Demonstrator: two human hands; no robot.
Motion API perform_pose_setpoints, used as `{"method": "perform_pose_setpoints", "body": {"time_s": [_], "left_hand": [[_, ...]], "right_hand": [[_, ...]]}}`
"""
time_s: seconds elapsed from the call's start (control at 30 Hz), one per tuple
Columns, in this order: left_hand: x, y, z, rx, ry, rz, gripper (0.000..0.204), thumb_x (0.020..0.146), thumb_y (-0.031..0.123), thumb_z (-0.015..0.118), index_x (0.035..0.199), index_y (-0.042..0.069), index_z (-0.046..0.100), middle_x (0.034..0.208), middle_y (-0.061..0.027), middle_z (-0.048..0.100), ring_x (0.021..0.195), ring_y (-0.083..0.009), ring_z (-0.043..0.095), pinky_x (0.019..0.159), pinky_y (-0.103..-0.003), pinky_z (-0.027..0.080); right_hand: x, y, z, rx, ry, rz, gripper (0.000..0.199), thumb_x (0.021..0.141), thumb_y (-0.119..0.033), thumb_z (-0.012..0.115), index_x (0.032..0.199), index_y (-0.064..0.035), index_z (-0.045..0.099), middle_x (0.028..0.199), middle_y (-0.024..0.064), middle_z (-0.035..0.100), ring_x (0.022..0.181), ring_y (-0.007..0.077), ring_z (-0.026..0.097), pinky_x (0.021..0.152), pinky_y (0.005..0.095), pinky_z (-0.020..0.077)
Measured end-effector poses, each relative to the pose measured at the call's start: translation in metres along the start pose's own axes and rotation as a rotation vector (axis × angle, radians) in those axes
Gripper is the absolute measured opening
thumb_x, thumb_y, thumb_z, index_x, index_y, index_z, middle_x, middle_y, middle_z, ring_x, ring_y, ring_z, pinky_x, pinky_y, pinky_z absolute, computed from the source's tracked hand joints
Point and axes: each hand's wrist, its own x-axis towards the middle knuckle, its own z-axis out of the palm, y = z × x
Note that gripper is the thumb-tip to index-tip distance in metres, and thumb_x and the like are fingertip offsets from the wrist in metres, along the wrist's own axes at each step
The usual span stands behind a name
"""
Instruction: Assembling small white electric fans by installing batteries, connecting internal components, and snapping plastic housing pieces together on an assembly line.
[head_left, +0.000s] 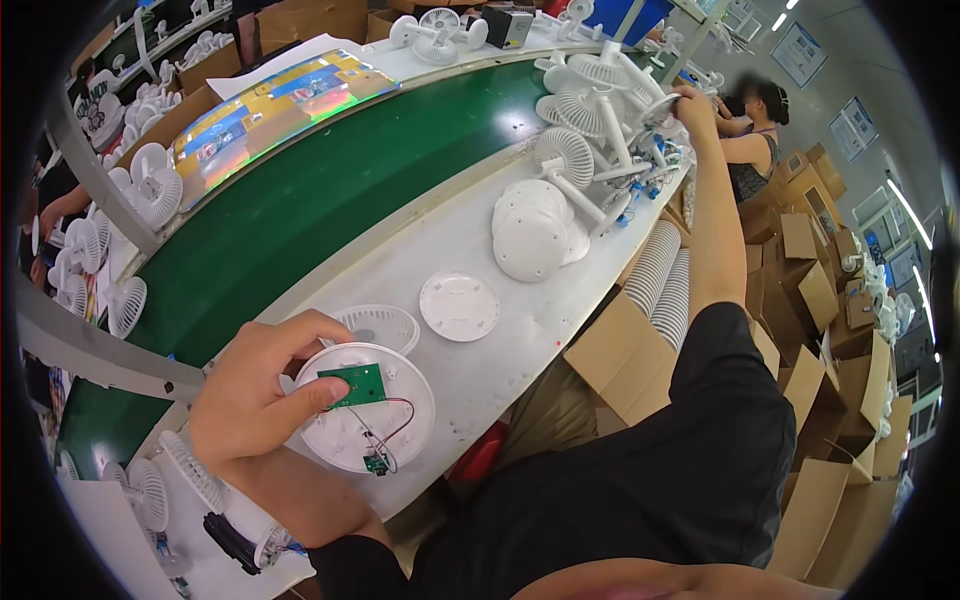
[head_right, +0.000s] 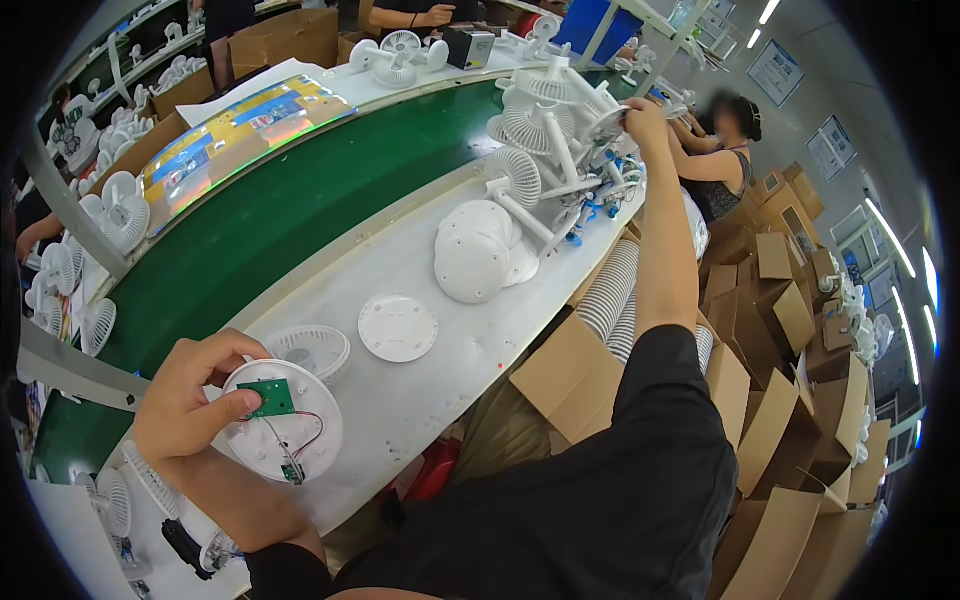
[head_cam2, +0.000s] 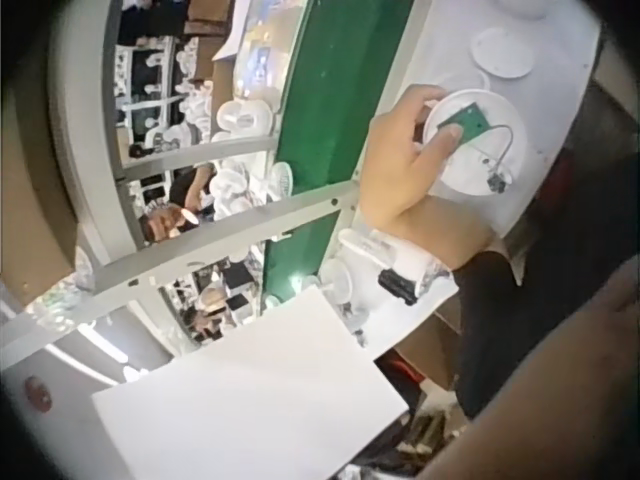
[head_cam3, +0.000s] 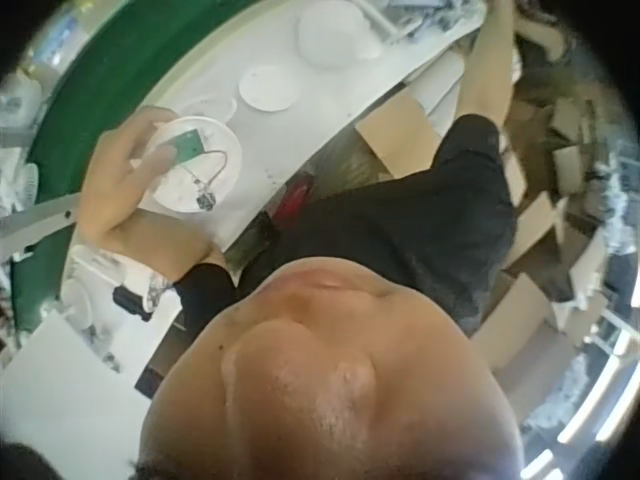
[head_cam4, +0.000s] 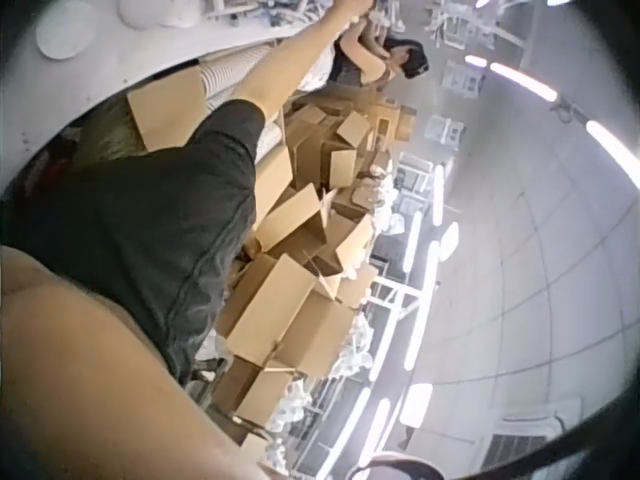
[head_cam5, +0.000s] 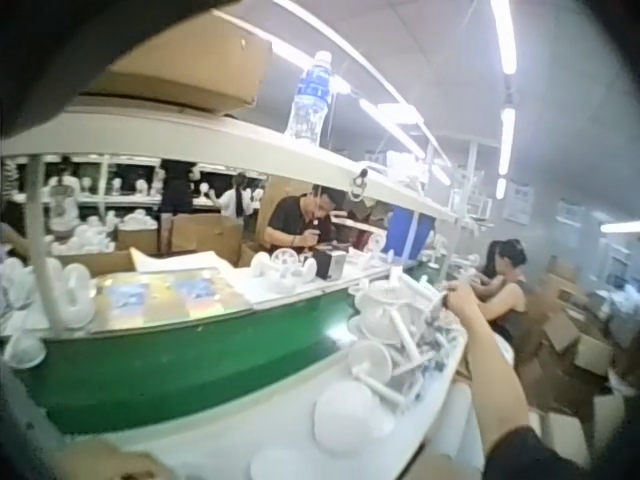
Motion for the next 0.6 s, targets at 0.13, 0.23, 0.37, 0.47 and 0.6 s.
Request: {"method": "perform_pose_setpoints", "body": {"time_s": [0.13, 0.23, 0.37, 0.47, 0.6], "left_hand": [[0.002, 0.011, -0.001, -0.008, -0.006, 0.006, 0.025, 0.077, 0.006, 0.065, 0.101, 0.0, 0.061, 0.067, -0.0065, 0.064, 0.05, -0.015, 0.047, 0.051, -0.022, 0.035], [0.005, 0.015, 0.001, -0.002, -0.013, -0.007, 0.025, 0.077, 0.006, 0.065, 0.101, 0.001, 0.062, 0.066, -0.0061, 0.063, 0.05, -0.0145, 0.046, 0.051, -0.022, 0.034], [0.005, 0.017, 0.008, -0.002, -0.004, -0.013, 0.025, 0.076, 0.007, 0.066, 0.1, 0.0, 0.062, 0.065, -0.0053, 0.061, 0.05, -0.0131, 0.046, 0.051, -0.021, 0.034], [0.009, 0.015, 0.009, -0.001, 0.004, 0.0, 0.029, 0.074, 0.01, 0.068, 0.098, -0.003, 0.062, 0.065, -0.0039, 0.059, 0.049, -0.0104, 0.047, 0.051, -0.018, 0.036], [0.003, 0.019, 0.021, -0.025, 0.106, -0.025, 0.026, 0.076, 0.006, 0.067, 0.1, -0.001, 0.062, 0.063, -0.0042, 0.058, 0.049, -0.0123, 0.042, 0.05, -0.022, 0.033]], "right_hand": [[-0.019, 0.012, -0.019, -0.189, 0.094, 0.002, 0.033, 0.077, -0.001, 0.044, 0.099, -0.0012, 0.069, 0.083, 0.0099, 0.066, 0.066, 0.0192, 0.059, 0.059, 0.0287, 0.046], [-0.051, 0.017, -0.011, -0.065, 0.035, 0.117, 0.034, 0.076, 0.001, 0.045, 0.1, -0.0009, 0.069, 0.087, 0.0106, 0.067, 0.068, 0.0194, 0.06, 0.06, 0.0286, 0.0471], [-0.063, 0.023, -0.024, -0.066, 0.018, 0.192, 0.035, 0.075, 0.003, 0.046, 0.102, -0.0008, 0.069, 0.093, 0.0114, 0.068, 0.073, 0.0194, 0.062, 0.063, 0.0282, 0.0485], [-0.06, 0.029, -0.057, -0.415, 0.16, 0.099, 0.037, 0.076, 0.005, 0.047, 0.107, -0.0013, 0.068, 0.098, 0.0117, 0.068, 0.078, 0.0185, 0.063, 0.067, 0.0274, 0.0496], [-0.098, -0.034, -0.042, -0.179, 0.265, -0.235, 0.037, 0.079, 0.006, 0.048, 0.11, -0.0021, 0.067, 0.099, 0.0104, 0.067, 0.082, 0.0173, 0.062, 0.071, 0.0263, 0.049]]}}
